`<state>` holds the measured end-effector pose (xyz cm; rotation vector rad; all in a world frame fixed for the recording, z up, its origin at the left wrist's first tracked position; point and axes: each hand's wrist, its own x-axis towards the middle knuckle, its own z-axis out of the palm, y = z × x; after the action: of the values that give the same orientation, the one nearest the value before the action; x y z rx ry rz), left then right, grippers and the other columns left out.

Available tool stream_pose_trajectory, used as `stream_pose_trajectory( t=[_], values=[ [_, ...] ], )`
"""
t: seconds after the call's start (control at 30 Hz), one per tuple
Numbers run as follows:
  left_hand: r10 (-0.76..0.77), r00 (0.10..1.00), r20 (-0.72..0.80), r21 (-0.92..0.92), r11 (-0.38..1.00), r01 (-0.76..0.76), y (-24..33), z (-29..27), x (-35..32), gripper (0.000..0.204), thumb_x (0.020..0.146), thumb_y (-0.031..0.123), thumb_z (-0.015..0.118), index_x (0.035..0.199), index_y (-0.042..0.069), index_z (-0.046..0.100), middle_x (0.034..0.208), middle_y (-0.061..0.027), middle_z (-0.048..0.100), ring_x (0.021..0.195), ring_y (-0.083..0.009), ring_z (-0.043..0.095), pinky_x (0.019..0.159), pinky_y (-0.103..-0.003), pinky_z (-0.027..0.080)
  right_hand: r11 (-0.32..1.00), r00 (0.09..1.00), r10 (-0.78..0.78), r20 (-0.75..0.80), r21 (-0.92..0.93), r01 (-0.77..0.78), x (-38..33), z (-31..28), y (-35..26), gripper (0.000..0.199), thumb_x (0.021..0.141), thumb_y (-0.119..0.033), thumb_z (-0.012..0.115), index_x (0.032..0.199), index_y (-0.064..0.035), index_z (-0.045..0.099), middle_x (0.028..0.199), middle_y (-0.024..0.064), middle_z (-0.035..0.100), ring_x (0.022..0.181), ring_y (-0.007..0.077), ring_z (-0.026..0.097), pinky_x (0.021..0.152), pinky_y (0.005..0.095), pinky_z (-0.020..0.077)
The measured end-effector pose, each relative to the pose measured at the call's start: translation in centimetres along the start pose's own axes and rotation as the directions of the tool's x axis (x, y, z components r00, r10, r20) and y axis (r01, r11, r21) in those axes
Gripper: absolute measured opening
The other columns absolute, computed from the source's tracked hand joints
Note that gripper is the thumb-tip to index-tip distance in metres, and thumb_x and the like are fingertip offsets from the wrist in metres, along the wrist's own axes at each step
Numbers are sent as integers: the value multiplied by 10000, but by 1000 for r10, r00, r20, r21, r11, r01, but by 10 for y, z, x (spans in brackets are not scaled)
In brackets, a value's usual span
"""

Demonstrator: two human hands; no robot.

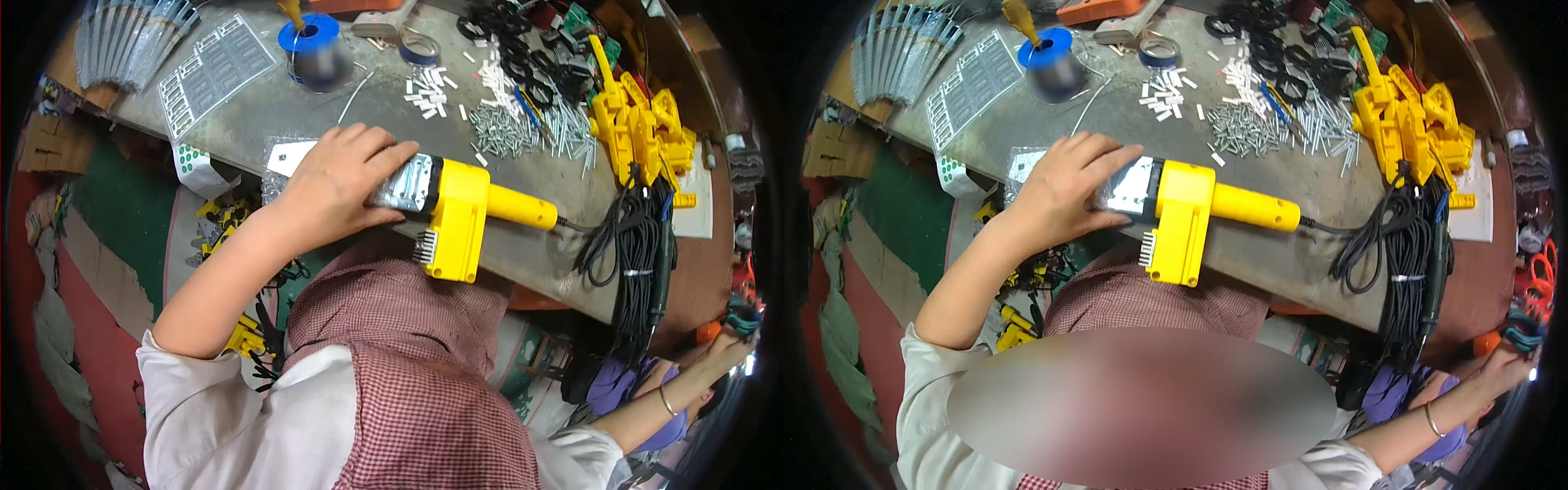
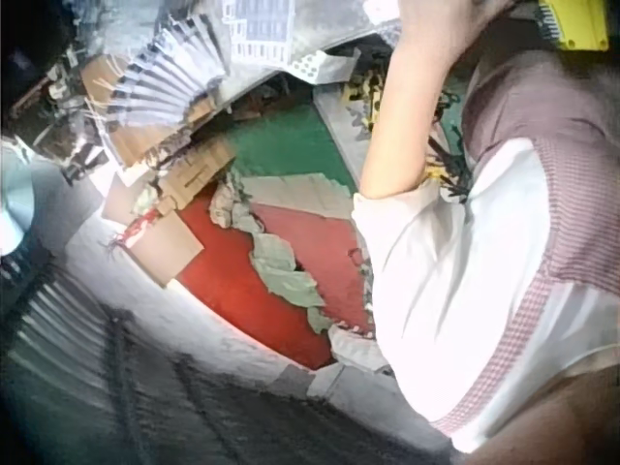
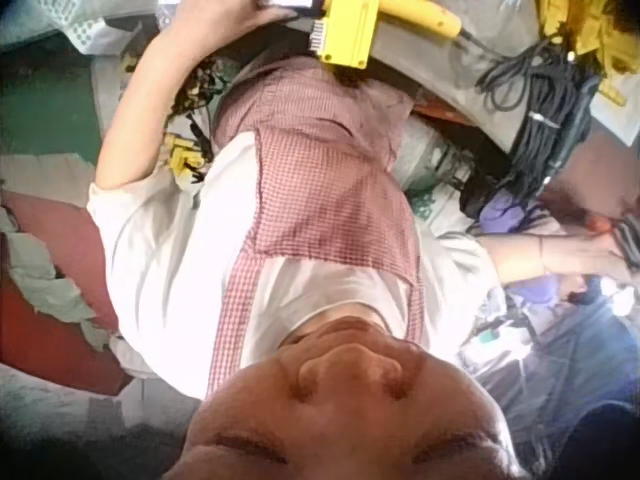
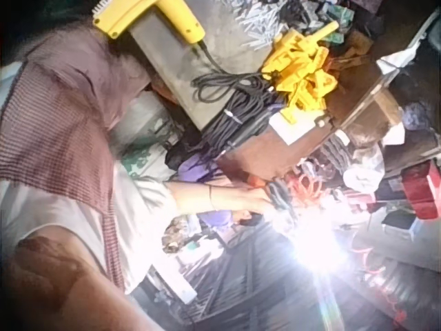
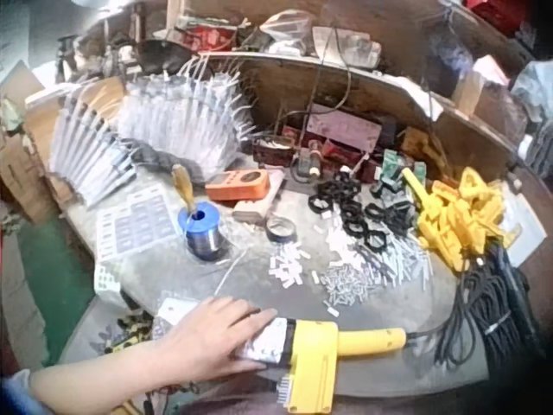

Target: Assemble the yellow plastic housing of an electronic device, including wiring and soldering a circuit board and securing the casing with a screwdriver.

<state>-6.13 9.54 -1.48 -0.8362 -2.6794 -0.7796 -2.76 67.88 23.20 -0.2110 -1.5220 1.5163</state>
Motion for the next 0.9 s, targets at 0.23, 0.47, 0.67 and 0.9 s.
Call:
stream_pose_trajectory(
  t=[0.23, 0.47, 0.67, 0.9],
  values=[
    [6, 1000, -6, -9, 1000, -6, -4, 7, 3, 774, 597, 209, 859, 1291, 72, 547, 1155, -113, 572, 1045, -305, 553, 920, -411, 431, 765, 327, 416, 849, -521, 379, -254, 144, 61, 414, 644, -14, 656, 1054, -21, 600, 939, 81, 602, 835, 147, 562, 755, 270, 458],
    [39, 997, -67, -82, 996, -44, -1, 6, 7, 731, 604, 224, 853, 1258, 61, 572, 1097, -98, 587, 1019, -291, 560, 905, -401, 435, 718, 517, -301, 802, -166, 676, -229, 110, 62, 400, 739, -83, 675, 1118, 15, 594, 1014, 52, 627, 872, 184, 605, 767, 301, 499],
    [74, 994, -81, 39, 997, -71, 1, -5, 0, 663, 601, 195, 834, 1204, 53, 599, 1045, -78, 596, 993, -275, 558, 858, -384, 439, 571, 496, -80, 865, -368, 734, -265, 164, 43, 449, 668, 35, 654, 1104, -26, 563, 923, 90, 572, 820, 170, 564, 756, 252, 458],
    [163, 975, -154, 366, 926, -98, 38, -23, 13, 477, 658, 157, 725, 1106, 14, 646, 921, -50, 585, 899, -218, 566, 774, -341, 442, 501, 813, -59, 579, -688, 525, -129, 61, 77, 409, 860, -238, 729, 1192, -32, 610, 981, 40, 582, 881, 123, 527, 830, 257, 420]
  ],
)
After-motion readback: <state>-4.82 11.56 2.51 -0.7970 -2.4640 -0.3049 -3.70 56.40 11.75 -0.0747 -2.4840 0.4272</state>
